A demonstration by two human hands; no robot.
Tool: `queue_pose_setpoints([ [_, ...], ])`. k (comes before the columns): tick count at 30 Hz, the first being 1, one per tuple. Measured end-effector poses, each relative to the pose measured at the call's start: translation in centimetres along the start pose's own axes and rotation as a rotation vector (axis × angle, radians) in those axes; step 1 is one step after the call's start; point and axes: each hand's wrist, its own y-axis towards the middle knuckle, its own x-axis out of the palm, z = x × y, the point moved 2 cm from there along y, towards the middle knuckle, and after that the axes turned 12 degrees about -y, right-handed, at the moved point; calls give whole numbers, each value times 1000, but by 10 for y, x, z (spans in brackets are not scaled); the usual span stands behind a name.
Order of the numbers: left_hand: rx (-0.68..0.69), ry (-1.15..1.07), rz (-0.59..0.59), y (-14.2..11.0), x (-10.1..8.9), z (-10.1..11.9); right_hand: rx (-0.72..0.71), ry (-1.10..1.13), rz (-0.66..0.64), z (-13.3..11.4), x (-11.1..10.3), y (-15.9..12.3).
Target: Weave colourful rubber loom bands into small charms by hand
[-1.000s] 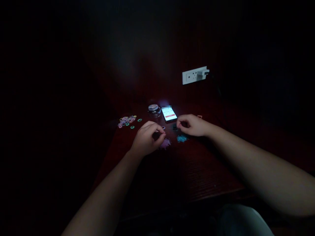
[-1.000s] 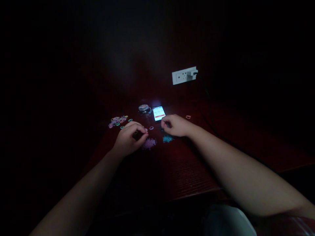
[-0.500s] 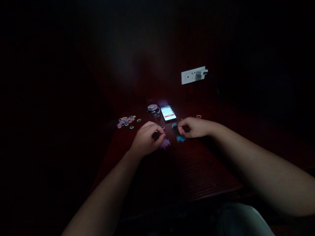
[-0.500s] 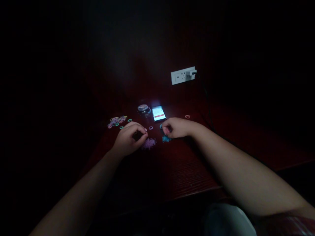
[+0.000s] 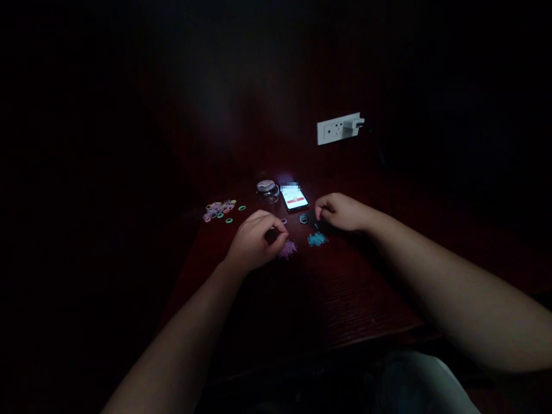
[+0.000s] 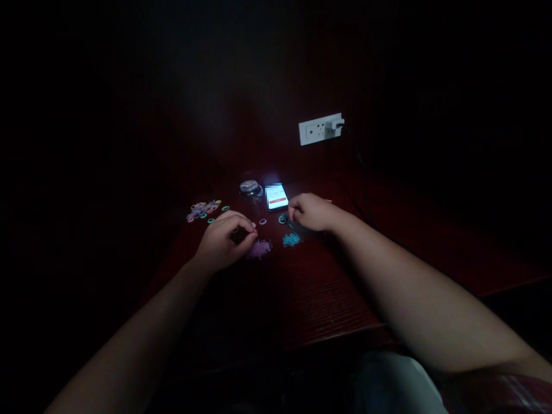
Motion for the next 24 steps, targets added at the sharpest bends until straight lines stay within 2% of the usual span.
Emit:
queue_pose_setpoints([
  [6,5,-2,4,1,-1,1,35,-19,-118,-9,0,-3],
  [15,-5,9,-6,1,0,1,-11,-13,-31,4,21,4],
  [24,3,-7,-10,2,-1,2,138,-14,-92,2,30,8],
])
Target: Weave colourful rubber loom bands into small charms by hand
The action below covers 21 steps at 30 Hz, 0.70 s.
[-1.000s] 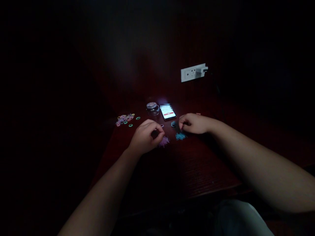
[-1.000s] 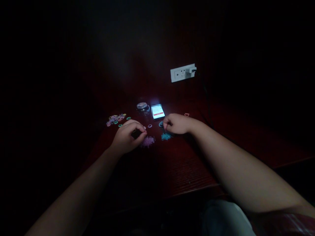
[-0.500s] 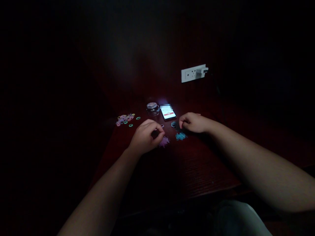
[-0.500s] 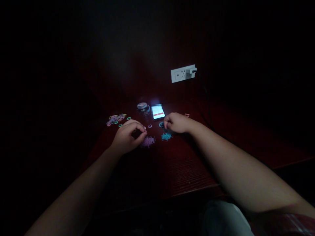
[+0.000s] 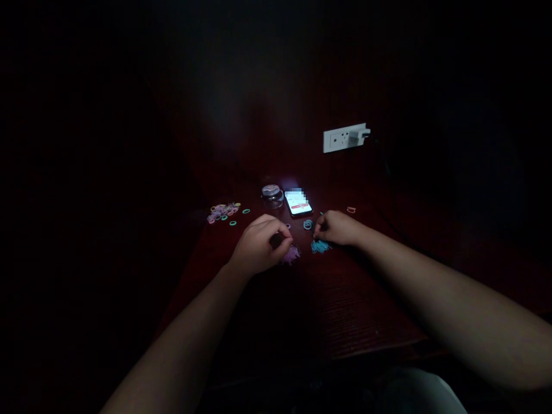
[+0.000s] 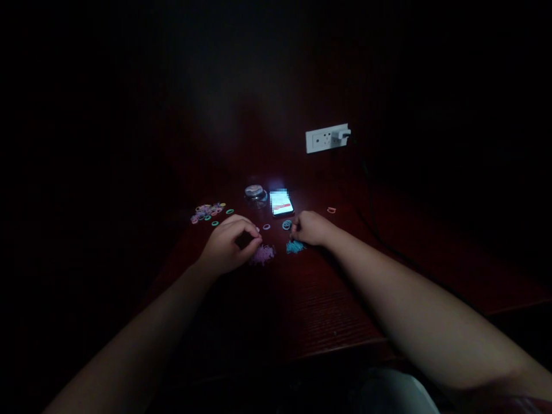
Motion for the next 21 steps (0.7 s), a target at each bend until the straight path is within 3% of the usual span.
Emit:
queue_pose_setpoints([
  [9,-11,-3,-6,0,0,0,59,-51,35,-3,7,4],
  [15,-15,6,-17,-2,0,-3,104,16,90,-5,-5,0],
  [21,-9,1,-19,-2,0,-3,178,68,-4,-8,-15,-10],
])
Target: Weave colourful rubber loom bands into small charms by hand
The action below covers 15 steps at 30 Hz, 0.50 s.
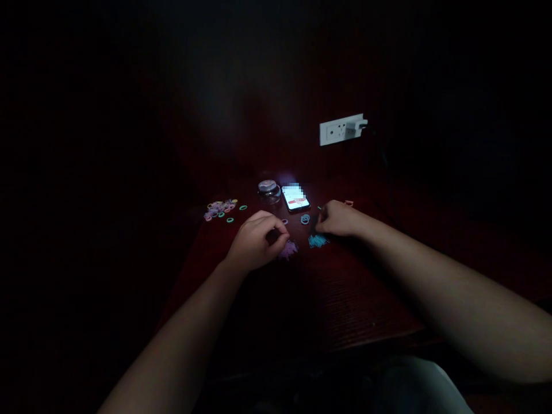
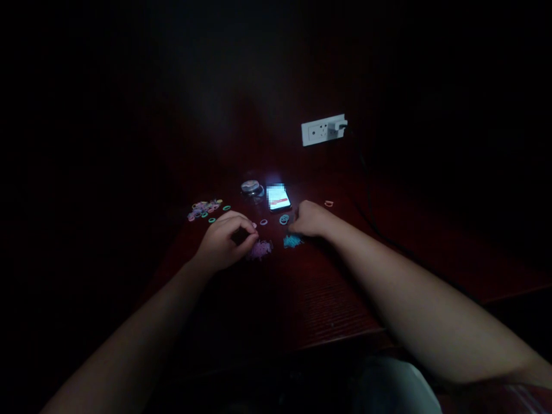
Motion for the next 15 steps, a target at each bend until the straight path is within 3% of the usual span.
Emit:
queue_pose_setpoints([
  [8,0,-5,10,1,0,2,-17,-42,-79,-3,-1,-2],
  [12,8,-2,14,1,0,2,40,-81,13,2,-4,1],
  [15,6,-2,12,1,-1,3,-29,-63,95,4,-4,3],
])
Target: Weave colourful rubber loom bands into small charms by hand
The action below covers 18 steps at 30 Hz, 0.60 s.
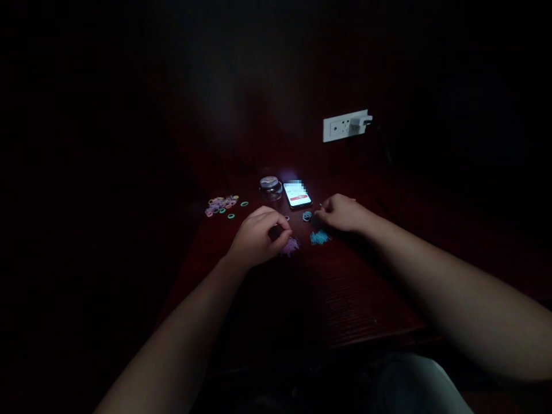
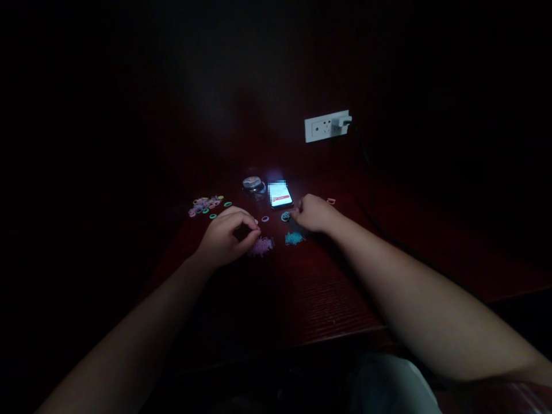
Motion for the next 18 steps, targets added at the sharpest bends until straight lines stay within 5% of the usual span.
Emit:
queue_pose_setpoints([
  [8,5,9,1,2,-1,2,-386,8,-109,-11,18,-6],
  [18,-1,5,-1,1,0,1,-362,-19,-187,-6,21,-2],
])
